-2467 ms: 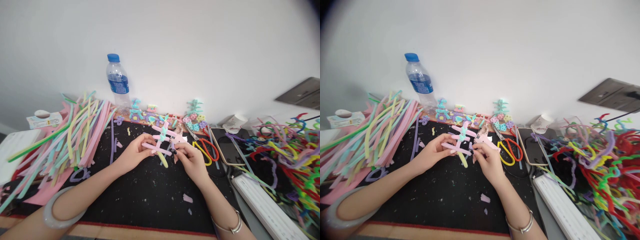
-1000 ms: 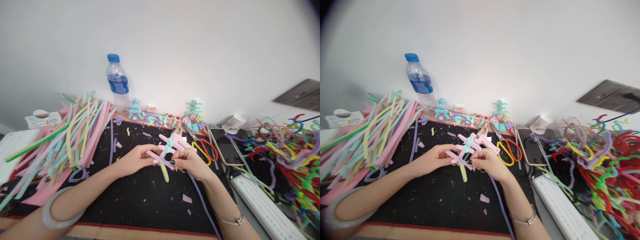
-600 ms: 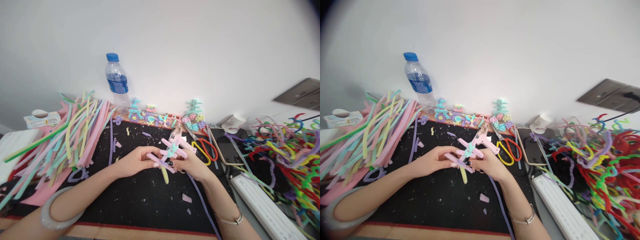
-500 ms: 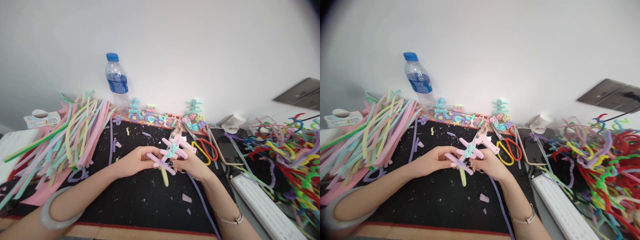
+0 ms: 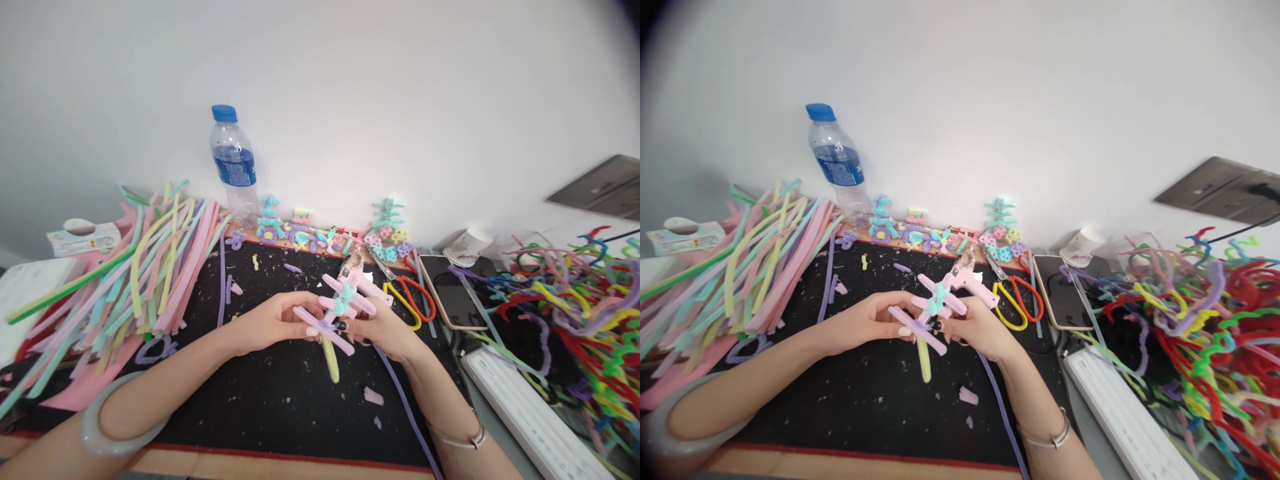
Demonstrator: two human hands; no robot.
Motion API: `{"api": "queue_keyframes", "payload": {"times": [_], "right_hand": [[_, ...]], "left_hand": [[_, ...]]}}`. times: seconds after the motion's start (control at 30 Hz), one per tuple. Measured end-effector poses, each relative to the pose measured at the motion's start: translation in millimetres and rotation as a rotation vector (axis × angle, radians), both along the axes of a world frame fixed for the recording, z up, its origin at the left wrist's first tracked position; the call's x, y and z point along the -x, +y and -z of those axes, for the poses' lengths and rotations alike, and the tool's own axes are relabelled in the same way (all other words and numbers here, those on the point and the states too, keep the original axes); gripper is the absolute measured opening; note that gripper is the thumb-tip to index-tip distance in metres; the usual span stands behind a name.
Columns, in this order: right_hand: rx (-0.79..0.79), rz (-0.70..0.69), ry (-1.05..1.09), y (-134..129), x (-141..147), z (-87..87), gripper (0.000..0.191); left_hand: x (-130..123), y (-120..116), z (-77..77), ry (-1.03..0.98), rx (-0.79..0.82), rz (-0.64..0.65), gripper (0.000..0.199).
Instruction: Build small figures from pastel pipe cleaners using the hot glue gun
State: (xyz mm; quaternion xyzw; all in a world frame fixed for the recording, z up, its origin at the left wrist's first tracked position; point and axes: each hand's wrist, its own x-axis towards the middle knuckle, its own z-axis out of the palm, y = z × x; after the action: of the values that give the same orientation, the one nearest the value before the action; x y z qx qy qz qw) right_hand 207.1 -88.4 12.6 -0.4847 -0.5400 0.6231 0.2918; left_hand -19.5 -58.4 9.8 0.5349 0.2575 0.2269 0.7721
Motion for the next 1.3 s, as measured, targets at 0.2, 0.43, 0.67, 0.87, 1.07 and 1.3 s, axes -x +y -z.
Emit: {"api": "queue_keyframes", "payload": {"times": [0.2, 0.43, 0.67, 0.87, 1.07, 1.3], "right_hand": [[0.002, -0.035, 0.017, -0.1, 1.5, -3.3, 0.022], [-0.007, -0.049, -0.008, 1.0, 3.2, -5.3, 0.019], [-0.017, -0.061, 0.0, 1.5, 4.5, -7.6, 0.016], [-0.025, -0.071, -0.029, 1.4, 5.3, -9.0, 0.013], [-0.021, -0.071, -0.034, 1.1, 4.8, -7.1, 0.012], [-0.054, -0.074, -0.031, 0.4, 6.2, -9.3, 0.01]], "left_hand": [[-0.3, 0.0, 0.0, 0.011, 0.027, -0.014, 0.028], [1.0, -1.4, 1.6, 0.025, 0.042, -0.014, 0.026], [0.8, -1.0, -0.9, 0.046, -0.001, -0.015, 0.027], [1.2, -1.5, -2.6, 0.044, 0.0, -0.003, 0.023], [2.9, -2.0, -0.5, 0.038, 0.015, -0.009, 0.025], [3.0, -0.9, 1.5, -0.009, 0.061, -0.001, 0.026]]}}
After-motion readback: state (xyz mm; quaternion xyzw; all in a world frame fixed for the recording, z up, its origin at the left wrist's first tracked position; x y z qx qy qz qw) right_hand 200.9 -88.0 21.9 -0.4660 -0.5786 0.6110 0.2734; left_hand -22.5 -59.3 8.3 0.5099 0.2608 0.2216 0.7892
